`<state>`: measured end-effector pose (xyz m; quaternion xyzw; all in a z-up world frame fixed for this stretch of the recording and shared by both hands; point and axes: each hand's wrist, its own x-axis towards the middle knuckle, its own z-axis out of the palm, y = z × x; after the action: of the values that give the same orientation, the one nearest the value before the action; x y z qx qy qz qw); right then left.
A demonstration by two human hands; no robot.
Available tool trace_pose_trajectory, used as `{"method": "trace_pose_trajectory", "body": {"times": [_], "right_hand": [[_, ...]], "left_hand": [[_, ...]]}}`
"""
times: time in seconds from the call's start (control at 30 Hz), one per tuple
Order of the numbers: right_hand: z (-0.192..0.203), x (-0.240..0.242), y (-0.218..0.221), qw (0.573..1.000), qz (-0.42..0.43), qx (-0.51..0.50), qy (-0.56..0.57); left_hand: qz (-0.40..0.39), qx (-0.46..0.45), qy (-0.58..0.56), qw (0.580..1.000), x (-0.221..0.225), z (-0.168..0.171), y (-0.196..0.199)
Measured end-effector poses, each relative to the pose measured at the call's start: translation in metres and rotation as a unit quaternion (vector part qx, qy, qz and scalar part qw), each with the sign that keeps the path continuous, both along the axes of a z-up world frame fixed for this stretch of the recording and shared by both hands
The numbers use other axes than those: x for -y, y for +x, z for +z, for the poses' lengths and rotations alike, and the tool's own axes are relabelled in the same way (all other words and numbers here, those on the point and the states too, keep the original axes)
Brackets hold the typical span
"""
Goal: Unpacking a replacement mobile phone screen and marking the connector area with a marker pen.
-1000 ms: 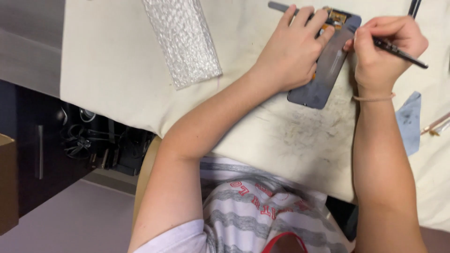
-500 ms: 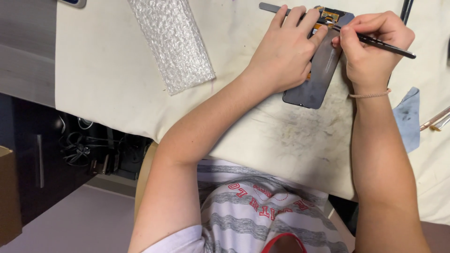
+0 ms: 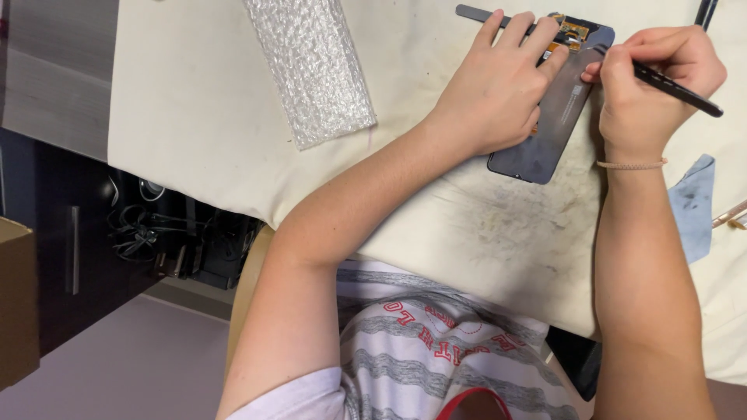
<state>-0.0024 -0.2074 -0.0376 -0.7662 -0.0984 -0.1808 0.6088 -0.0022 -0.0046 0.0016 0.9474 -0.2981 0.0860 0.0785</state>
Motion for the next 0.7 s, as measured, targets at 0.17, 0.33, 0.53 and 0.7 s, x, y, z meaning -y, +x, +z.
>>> {"method": "trace_pose_trajectory", "body": {"times": [0.17, 0.33, 0.53, 0.7], "right_hand": [[-0.009, 0.013, 0.009, 0.996, -0.067, 0.047, 0.042], [-0.011, 0.013, 0.013, 0.995, -0.058, 0.038, 0.070], [-0.008, 0.016, 0.014, 0.992, -0.068, 0.038, 0.095], [-0.010, 0.015, 0.017, 0.994, -0.049, 0.021, 0.100]], "left_hand": [[-0.002, 0.001, -0.008, 1.000, 0.000, -0.001, -0.001], [0.013, 0.037, -0.039, 0.998, 0.002, 0.000, -0.003], [-0.015, 0.111, -0.041, 0.993, -0.006, -0.002, 0.008], [-0.027, 0.144, -0.060, 0.987, -0.009, -0.006, 0.015]]}}
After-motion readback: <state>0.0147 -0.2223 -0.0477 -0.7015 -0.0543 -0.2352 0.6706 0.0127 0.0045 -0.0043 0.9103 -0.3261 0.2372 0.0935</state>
